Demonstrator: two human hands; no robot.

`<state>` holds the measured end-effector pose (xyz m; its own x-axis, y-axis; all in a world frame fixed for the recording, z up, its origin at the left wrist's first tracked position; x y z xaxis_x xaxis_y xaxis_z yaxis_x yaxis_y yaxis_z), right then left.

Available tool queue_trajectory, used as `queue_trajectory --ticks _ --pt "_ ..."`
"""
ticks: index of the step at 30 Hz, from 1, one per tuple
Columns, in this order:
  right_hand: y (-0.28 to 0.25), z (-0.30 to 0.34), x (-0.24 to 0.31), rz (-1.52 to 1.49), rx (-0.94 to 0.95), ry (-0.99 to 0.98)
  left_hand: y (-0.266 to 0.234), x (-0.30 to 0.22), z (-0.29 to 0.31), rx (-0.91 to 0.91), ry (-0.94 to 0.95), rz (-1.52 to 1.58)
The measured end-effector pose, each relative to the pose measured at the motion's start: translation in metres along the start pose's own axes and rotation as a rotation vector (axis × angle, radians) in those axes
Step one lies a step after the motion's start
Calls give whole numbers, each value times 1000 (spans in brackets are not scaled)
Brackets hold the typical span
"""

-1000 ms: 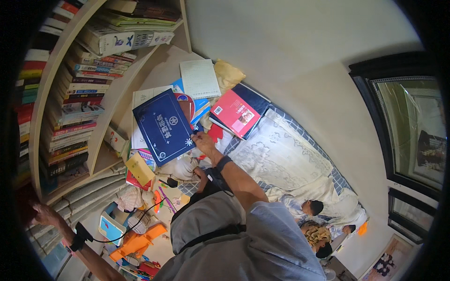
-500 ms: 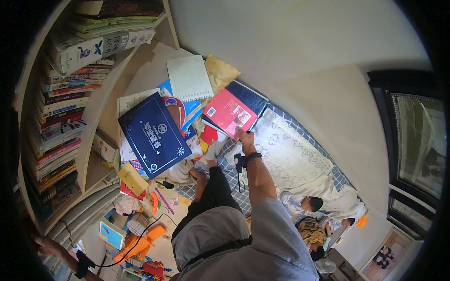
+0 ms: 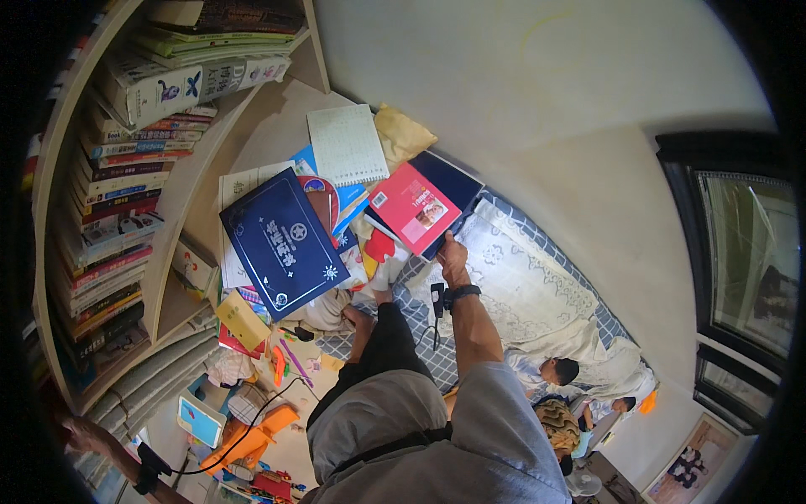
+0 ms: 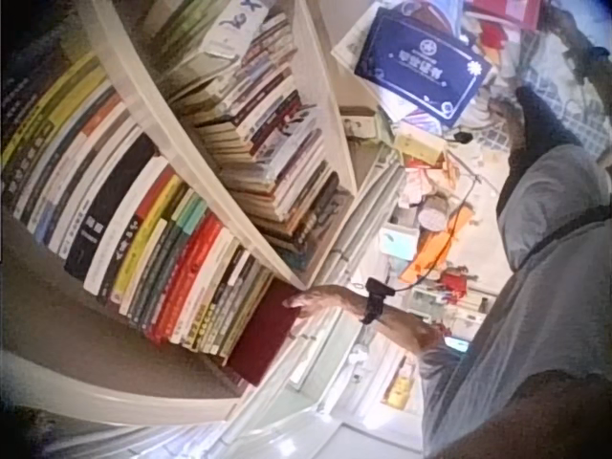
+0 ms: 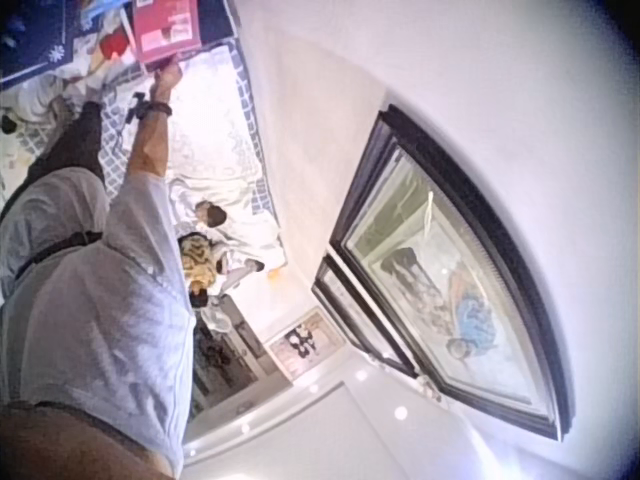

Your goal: Organizing books and folders on a bookshelf.

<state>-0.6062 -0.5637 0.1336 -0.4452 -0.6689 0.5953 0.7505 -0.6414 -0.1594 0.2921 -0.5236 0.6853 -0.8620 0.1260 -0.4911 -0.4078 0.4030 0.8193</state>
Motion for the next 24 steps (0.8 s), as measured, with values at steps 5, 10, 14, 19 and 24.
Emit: queue_trajectory --ticks 5,10,14,19,24 --pt "35 18 1 -6 152 14 51 24 -27 -30 -51 -51" --pt "36 18 9 17 142 -114 18 -38 25 -34 -62 -47" --pt "40 6 11 136 84 -225 29 -50 29 -27 -48 -50" --pt "-1 -17 30 339 -137 -339 19 46 -42 57 -178 -13" --pt "56 8 37 737 -276 -546 41 -79 41 -142 138 -24"
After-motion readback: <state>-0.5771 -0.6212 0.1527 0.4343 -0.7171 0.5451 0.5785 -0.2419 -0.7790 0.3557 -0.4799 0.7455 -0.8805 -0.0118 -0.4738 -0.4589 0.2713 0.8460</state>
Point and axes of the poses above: each hand's wrist, its own z-axis away from the middle knuckle, its own y-axis out of the palm, x = y × z, the point moved 8 cm from there along -z, towards the middle knuckle, and after that the axes turned 4 degrees about x, right-handed, at the moved point
